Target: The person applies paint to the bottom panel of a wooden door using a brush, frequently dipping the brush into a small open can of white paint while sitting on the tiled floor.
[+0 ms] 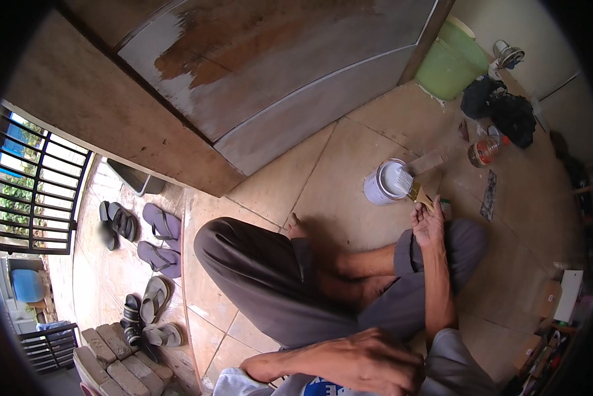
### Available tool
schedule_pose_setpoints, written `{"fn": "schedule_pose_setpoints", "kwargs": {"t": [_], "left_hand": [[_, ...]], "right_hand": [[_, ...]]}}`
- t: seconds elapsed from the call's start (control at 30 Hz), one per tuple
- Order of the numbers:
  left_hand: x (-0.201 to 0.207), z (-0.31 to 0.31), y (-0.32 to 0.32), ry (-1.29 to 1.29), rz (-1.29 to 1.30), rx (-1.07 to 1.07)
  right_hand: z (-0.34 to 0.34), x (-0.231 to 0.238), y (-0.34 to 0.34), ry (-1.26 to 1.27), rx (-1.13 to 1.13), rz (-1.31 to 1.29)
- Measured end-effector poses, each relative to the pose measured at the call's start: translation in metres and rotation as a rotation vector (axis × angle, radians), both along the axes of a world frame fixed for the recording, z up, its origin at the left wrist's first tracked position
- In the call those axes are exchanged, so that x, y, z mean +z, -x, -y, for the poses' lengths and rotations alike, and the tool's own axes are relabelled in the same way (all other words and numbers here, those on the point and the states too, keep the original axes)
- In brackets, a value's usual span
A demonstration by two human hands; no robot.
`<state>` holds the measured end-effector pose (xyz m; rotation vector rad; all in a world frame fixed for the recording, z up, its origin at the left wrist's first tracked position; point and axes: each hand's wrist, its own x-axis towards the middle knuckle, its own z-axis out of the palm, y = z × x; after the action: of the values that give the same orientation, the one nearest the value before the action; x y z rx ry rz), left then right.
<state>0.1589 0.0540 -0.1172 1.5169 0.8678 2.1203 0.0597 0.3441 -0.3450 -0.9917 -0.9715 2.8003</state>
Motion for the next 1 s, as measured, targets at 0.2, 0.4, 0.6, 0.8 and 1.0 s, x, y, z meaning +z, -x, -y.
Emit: {"fn": "schedule_pose_setpoints", "kwargs": {"t": [0.2,0.4,0.6,0.8,1.0], "left_hand": [[-0.068,0.02,0.009,0.731,0.044,0.358],[-0.154,0.05,0.035,1.212,-0.049,0.365],[-0.208,0.049,0.03,1.187,-0.104,0.52],[-0.197,0.053,0.044,1.29,-0.044,0.432],[-0.193,0.048,0.05,1.324,0.057,0.338]], "right_hand": [[0.003,0.001,0.002,-0.039,-0.027,0.003],[-0.005,-0.007,-0.006,0.066,-0.05,-0.017],[0.047,0.073,0.011,0.063,0.014,-0.372],[0.169,0.208,0.088,-0.245,-0.038,-0.78],[0.256,0.277,0.129,-1.208,-0.457,-1.215]]}}
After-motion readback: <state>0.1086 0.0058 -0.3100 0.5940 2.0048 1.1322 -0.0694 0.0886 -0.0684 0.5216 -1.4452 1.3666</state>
